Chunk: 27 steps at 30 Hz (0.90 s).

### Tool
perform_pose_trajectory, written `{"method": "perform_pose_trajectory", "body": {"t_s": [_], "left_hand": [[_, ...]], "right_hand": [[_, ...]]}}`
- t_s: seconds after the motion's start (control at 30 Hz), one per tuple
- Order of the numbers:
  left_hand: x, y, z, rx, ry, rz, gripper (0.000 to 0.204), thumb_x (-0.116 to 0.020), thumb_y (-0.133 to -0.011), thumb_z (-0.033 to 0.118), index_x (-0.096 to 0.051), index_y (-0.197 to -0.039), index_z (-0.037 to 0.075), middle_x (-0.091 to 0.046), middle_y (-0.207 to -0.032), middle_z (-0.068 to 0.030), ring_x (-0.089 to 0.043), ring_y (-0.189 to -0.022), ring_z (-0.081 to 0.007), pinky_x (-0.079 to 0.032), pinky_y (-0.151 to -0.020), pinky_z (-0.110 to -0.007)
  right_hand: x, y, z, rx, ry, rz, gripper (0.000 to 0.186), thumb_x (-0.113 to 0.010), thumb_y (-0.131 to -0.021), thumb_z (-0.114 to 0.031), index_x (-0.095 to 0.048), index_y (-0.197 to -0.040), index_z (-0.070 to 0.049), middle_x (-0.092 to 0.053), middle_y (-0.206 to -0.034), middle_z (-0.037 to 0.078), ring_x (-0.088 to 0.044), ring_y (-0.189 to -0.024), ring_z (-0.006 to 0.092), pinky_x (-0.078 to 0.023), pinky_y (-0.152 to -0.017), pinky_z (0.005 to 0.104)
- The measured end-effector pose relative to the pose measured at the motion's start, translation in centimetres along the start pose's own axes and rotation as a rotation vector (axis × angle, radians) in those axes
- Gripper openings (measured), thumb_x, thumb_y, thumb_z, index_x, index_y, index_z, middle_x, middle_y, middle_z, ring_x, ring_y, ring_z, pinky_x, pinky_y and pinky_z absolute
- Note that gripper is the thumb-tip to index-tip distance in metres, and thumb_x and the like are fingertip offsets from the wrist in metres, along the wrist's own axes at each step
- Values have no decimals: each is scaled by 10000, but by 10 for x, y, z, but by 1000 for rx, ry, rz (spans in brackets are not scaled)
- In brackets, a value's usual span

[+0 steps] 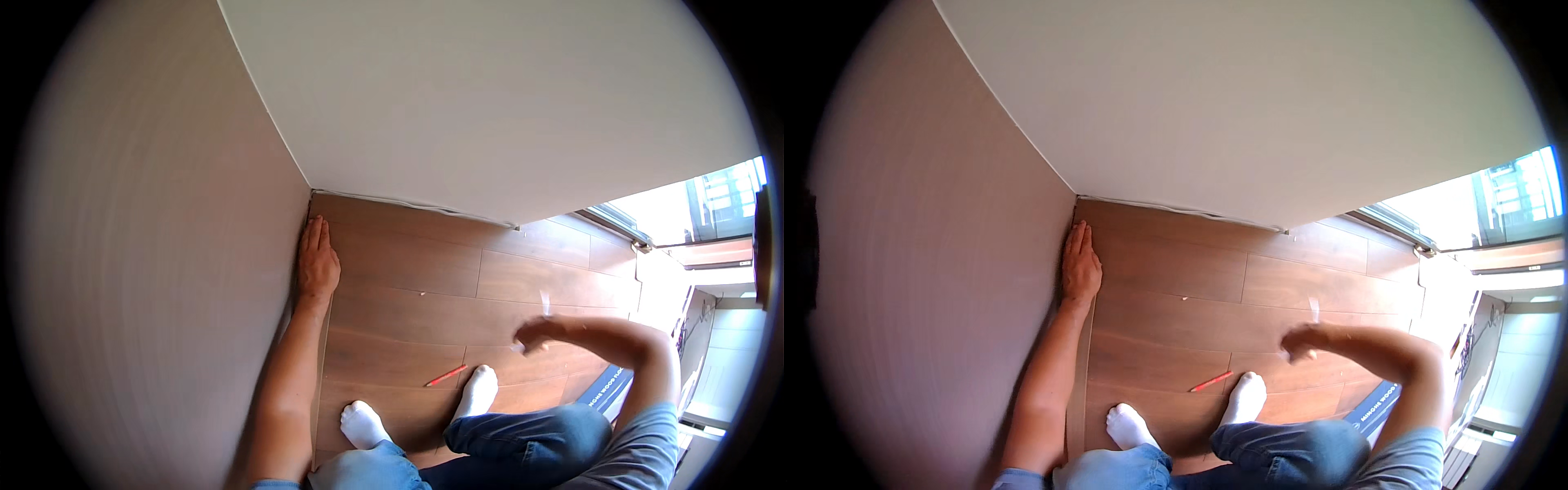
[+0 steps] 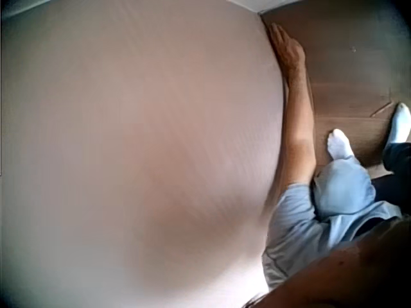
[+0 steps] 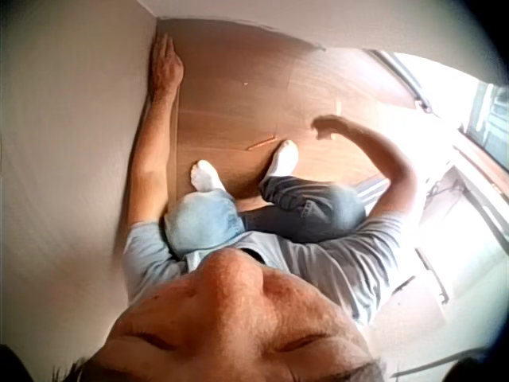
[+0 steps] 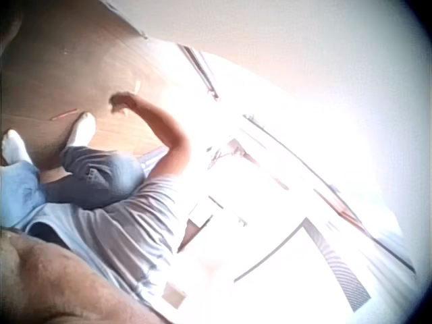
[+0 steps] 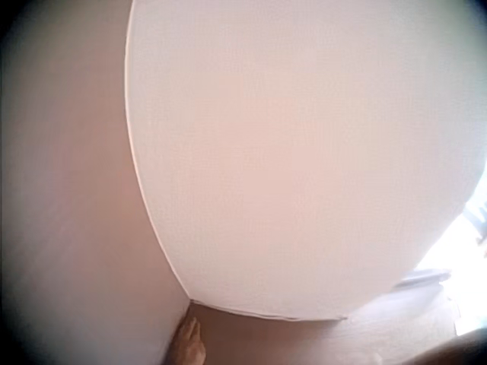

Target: The person fits wooden baseboard pieces against the wall, marks them with a pencil, and removes protective tape from the wall before pressing the boards into place.

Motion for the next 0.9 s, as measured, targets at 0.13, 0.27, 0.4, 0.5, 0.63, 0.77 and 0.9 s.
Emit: {"method": "perform_pose_trajectory", "body": {"t_s": [0.13,0.27,0.4,0.5,0.63,0.77,0.9], "left_hand": [[1,4,-5,1,-127,-8,508,-553,-904,21,-486,-1403,-50,-437,-1508,-175,-412,-1401,-340,-360,-1173,-407],[8,-18,10,1,-101,-76,449,-578,-928,68,-522,-1363,-26,-481,-1453,-167,-473,-1321,-347,-404,-1113,-423],[2,-43,18,-126,-62,-8,425,-609,-938,112,-554,-1350,26,-541,-1361,-160,-537,-1217,-351,-433,-1058,-449],[-12,-60,20,-139,26,31,370,-625,-919,100,-615,-1287,58,-599,-1239,-157,-575,-1122,-353,-468,-986,-461],[-38,-71,25,-179,-5,-24,260,-645,-861,54,-690,-1117,66,-642,-1004,-141,-601,-975,-353,-489,-870,-484],[-56,-74,18,-137,97,27,108,-640,-825,31,-660,-929,52,-628,-934,-139,-591,-906,-380,-490,-806,-479],[-67,-77,22,-156,153,41,47,-646,-829,43,-616,-864,34,-615,-923,-151,-582,-909,-394,-487,-790,-478]], "right_hand": [[72,47,-49,-146,-151,511,246,-629,-884,-260,-642,-1042,-72,-697,-881,168,-681,-775,361,-546,-687,492],[190,-1,-73,6,-21,1224,83,-580,-883,-103,-553,-943,-53,-620,-979,144,-656,-874,355,-522,-597,510],[288,-51,-96,-24,463,1629,314,-599,-850,-86,-592,-1151,4,-637,-1084,148,-660,-983,280,-585,-661,361],[332,-87,-108,-191,334,1396,283,-583,-865,-128,-617,-1101,23,-647,-1044,167,-677,-927,262,-583,-674,357],[343,-116,-106,-66,444,1566,170,-571,-860,-163,-675,-911,-38,-668,-898,137,-679,-803,273,-566,-654,387],[352,-133,-103,26,208,1531,165,-572,-856,-152,-661,-941,-41,-684,-910,144,-694,-819,275,-565,-690,397],[350,-141,-98,26,42,1569,183,-578,-853,-131,-639,-992,-28,-697,-917,139,-706,-807,274,-569,-720,393]]}}
Point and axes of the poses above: each hand's wrist, its own y-axis away from the middle knuckle, its own x-axis out of the back of the hand, z = x × y, the point moved 3 cm from there along -y, towards the middle knuckle
